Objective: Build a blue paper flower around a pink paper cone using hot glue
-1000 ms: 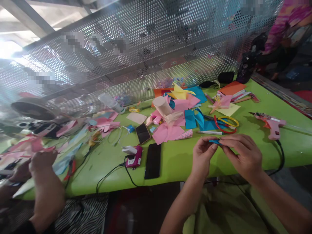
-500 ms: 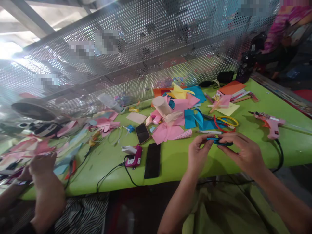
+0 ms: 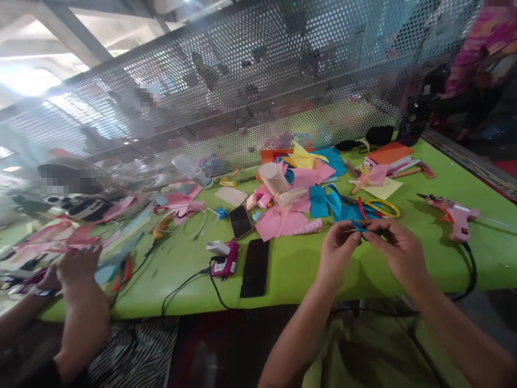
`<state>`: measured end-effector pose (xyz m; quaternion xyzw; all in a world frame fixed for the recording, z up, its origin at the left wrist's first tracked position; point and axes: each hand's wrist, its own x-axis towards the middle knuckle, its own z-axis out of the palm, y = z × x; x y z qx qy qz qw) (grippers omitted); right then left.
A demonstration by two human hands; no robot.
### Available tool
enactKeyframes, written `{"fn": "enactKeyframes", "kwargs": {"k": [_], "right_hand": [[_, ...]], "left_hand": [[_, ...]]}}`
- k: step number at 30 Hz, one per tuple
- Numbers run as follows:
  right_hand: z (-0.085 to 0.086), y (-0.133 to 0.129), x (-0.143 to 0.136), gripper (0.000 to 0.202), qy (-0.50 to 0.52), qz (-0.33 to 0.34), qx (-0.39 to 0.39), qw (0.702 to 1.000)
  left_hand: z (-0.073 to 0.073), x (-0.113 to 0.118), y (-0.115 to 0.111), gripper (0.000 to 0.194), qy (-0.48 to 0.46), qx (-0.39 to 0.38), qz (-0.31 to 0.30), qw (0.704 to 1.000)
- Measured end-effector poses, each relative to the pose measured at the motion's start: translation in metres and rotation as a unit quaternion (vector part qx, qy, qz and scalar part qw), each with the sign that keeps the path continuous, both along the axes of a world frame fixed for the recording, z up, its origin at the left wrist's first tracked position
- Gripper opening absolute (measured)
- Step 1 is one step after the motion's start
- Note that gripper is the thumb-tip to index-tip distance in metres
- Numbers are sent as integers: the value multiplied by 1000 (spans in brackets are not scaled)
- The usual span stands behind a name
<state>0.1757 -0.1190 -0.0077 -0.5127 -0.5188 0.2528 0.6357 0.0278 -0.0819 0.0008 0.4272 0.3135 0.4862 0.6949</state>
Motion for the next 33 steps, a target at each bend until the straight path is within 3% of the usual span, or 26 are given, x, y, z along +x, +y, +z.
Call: {"fn": "enactKeyframes", "kwargs": {"k": [7, 13, 19, 24, 28, 33], "right_hand": [[7, 24, 1, 14, 6, 45, 5, 999], [30, 49, 14, 13, -96, 20, 37, 994], [44, 80, 25, 18, -110, 38, 18, 993], [29, 93, 28, 26, -76, 53, -17, 996], [12, 92, 31, 28, -26, 86, -73, 993], [3, 91, 30, 31, 20, 115, -127, 985]], "left_hand": [[7, 1, 20, 58, 9, 15, 13, 1000], [21, -1, 49, 56, 58, 76, 37, 995], [28, 5, 74, 55, 64, 84, 26, 994], [15, 8, 82, 53, 74, 71, 25, 994], [3, 4, 80, 52, 92, 47, 10, 995], [-7, 0, 79, 59, 59, -4, -1, 998]]}}
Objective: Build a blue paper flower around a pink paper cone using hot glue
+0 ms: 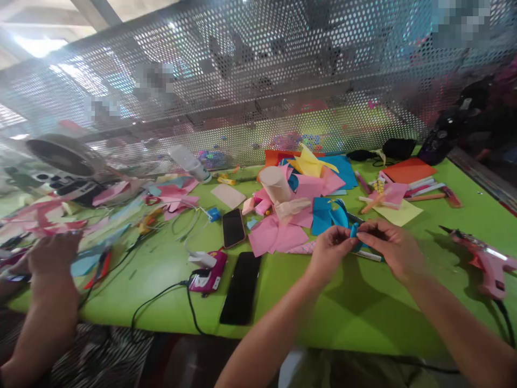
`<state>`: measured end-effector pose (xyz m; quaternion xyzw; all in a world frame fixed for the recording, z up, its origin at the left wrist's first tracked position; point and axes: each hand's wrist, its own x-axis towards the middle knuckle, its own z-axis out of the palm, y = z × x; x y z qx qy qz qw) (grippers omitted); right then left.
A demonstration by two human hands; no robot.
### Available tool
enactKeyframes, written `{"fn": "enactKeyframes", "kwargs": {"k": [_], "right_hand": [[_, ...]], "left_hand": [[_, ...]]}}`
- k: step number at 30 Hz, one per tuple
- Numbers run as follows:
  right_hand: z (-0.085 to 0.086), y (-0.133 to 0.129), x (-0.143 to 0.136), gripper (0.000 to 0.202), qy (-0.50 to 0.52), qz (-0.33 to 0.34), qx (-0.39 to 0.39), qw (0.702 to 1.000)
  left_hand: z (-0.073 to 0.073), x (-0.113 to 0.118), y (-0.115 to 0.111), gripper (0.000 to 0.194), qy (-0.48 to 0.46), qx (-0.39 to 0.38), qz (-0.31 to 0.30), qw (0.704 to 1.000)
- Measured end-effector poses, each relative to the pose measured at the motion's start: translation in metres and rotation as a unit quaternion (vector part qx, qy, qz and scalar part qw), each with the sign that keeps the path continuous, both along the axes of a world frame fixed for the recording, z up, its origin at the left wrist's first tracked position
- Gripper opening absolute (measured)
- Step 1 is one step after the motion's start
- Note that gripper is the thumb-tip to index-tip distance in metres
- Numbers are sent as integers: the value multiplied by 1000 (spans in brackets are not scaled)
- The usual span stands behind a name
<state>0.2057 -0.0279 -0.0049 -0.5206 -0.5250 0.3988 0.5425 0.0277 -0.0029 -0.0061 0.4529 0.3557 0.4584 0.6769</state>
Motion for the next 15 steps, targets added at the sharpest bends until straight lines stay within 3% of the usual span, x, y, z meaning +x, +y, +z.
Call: {"fn": "enactKeyframes", "kwargs": {"k": [7, 15], "right_hand": [[-9, 0, -4, 30, 36, -7, -11, 999], [-4, -1, 0, 23, 69, 10, -26, 997]], "left_hand": [[-4, 0, -2, 58, 1, -20, 16, 1000], [-4, 0, -3, 57, -29, -42, -12, 999]]}}
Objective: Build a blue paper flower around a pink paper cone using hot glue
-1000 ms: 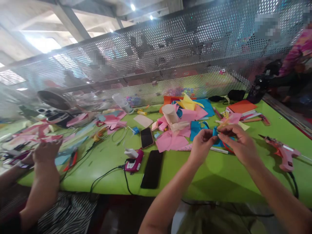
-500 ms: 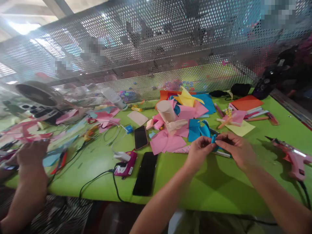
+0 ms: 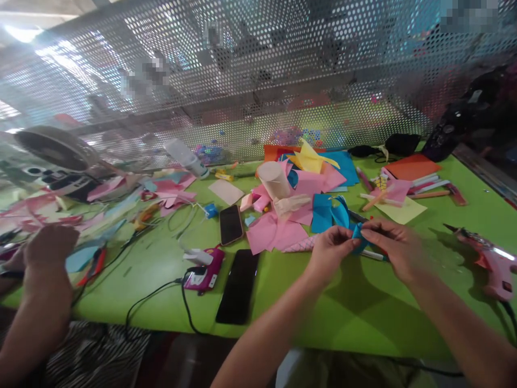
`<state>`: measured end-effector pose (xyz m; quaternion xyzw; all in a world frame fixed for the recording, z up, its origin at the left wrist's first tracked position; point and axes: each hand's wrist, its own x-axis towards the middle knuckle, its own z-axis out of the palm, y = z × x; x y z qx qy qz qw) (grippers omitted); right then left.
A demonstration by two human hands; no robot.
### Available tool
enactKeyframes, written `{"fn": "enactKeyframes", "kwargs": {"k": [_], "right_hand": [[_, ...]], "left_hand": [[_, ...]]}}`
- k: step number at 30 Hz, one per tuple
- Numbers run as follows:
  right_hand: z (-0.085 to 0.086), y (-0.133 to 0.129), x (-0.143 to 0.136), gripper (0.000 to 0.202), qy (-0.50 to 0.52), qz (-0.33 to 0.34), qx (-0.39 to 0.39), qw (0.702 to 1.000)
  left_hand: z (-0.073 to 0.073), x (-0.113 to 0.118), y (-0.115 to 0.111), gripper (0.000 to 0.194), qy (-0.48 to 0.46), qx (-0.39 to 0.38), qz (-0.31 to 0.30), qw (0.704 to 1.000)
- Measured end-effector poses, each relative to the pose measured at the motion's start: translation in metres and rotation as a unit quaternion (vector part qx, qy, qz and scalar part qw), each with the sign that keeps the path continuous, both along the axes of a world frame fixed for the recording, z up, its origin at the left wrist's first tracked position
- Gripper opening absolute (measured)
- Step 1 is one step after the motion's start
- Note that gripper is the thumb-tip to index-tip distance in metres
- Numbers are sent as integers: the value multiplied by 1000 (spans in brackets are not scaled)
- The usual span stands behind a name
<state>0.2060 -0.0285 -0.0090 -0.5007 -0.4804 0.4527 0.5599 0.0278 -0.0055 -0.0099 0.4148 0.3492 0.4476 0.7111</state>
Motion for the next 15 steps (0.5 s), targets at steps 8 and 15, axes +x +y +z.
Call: {"fn": "enactKeyframes", "kwargs": {"k": [8, 15], "right_hand": [[14, -1, 3, 29, 1, 5, -12, 1000], [21, -3, 5, 27, -108, -24, 34, 993]], "left_hand": [[7, -1, -2, 58, -45, -41, -26, 998], [7, -1, -2, 60, -39, -53, -33, 997]]}}
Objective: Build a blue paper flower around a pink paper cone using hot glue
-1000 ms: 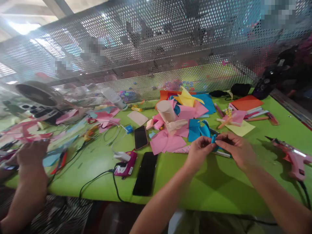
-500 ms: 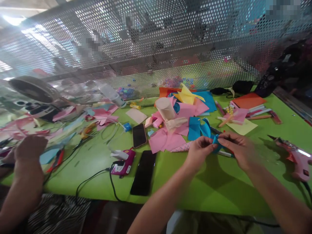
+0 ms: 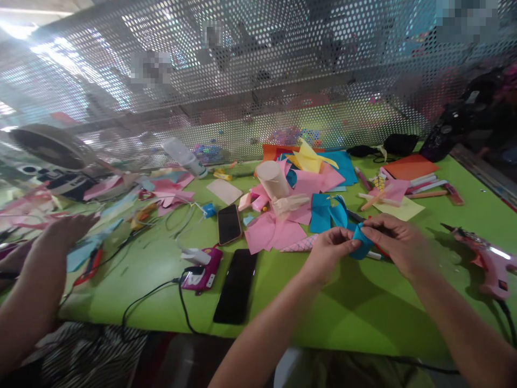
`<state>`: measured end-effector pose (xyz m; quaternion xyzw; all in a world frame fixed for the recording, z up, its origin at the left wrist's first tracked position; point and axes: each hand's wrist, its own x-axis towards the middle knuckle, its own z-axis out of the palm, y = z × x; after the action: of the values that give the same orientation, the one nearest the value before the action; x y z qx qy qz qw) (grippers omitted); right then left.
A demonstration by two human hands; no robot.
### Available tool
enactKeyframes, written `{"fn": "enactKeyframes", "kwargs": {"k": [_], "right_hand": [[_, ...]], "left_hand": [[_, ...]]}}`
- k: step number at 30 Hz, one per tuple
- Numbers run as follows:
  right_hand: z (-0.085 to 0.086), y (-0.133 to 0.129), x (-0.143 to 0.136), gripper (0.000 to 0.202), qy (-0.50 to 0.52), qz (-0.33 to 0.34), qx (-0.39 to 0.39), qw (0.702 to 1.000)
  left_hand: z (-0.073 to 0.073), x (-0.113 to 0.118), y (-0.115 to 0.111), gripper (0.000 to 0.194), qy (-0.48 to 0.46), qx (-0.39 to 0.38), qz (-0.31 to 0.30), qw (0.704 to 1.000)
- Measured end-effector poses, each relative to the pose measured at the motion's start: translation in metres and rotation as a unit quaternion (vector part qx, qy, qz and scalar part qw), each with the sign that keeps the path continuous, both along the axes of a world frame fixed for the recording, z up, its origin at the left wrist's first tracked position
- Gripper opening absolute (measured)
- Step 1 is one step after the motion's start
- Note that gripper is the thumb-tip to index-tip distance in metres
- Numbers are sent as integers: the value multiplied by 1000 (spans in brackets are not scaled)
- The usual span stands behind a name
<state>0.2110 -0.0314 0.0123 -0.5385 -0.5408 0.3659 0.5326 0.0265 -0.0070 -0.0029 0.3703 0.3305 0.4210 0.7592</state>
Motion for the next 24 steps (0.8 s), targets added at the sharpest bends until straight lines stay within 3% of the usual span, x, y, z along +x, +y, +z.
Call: {"fn": "enactKeyframes", "kwargs": {"k": [13, 24], "right_hand": [[-2, 1, 2, 12, -109, 6, 77, 991], [6, 0, 3, 28, 6, 43, -13, 999]], "left_hand": [[-1, 0, 1, 58, -15, -19, 5, 1000], [2, -1, 0, 57, -37, -42, -26, 998]]}}
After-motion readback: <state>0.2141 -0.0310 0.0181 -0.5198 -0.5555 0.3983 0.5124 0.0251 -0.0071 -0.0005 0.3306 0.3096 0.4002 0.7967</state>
